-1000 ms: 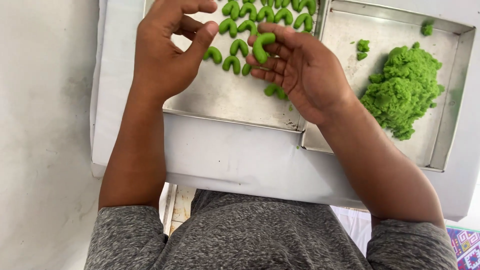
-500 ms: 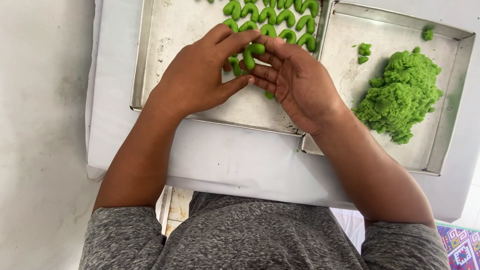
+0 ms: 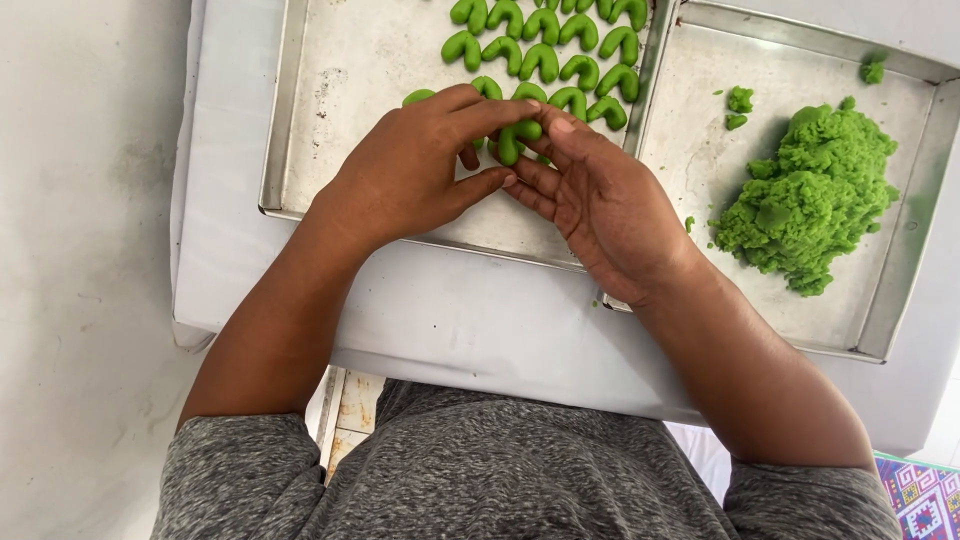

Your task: A person manually shapes green dough into crescent-like pastries by rolling them between their palms and bending them, then arranging them neatly on a metal tray.

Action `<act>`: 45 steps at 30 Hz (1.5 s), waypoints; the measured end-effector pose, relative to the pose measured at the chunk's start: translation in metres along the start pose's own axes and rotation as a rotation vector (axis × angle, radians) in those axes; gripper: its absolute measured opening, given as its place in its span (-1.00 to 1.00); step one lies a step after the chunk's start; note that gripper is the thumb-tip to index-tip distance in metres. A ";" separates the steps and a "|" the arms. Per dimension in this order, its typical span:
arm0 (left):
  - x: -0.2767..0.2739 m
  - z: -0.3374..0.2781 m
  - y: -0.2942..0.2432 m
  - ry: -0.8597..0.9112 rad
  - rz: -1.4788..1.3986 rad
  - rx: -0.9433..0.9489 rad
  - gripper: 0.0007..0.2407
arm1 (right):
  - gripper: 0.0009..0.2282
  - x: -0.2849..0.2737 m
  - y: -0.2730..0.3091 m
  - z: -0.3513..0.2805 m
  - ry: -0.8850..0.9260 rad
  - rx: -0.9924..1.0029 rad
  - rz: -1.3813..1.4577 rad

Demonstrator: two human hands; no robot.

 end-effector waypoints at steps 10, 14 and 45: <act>-0.001 -0.009 0.001 0.060 -0.102 -0.037 -0.50 | -0.50 0.002 -0.015 -0.006 0.134 0.011 -0.038; -0.001 -0.013 0.002 0.067 -0.137 -0.054 -0.54 | -0.52 0.002 -0.019 -0.007 0.113 0.049 -0.026; 0.011 -0.022 -0.001 0.087 0.517 -0.006 -0.63 | -0.72 -0.038 0.020 -0.052 0.101 -0.764 -2.006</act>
Point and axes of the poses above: each hand's wrist, its own z-axis towards the middle knuckle, its own x-axis out of the palm, y = z × x, the point moved 5 cm from there along z, towards the middle knuckle, and after that the axes turned 3 degrees about z, right-handed, at the moved point
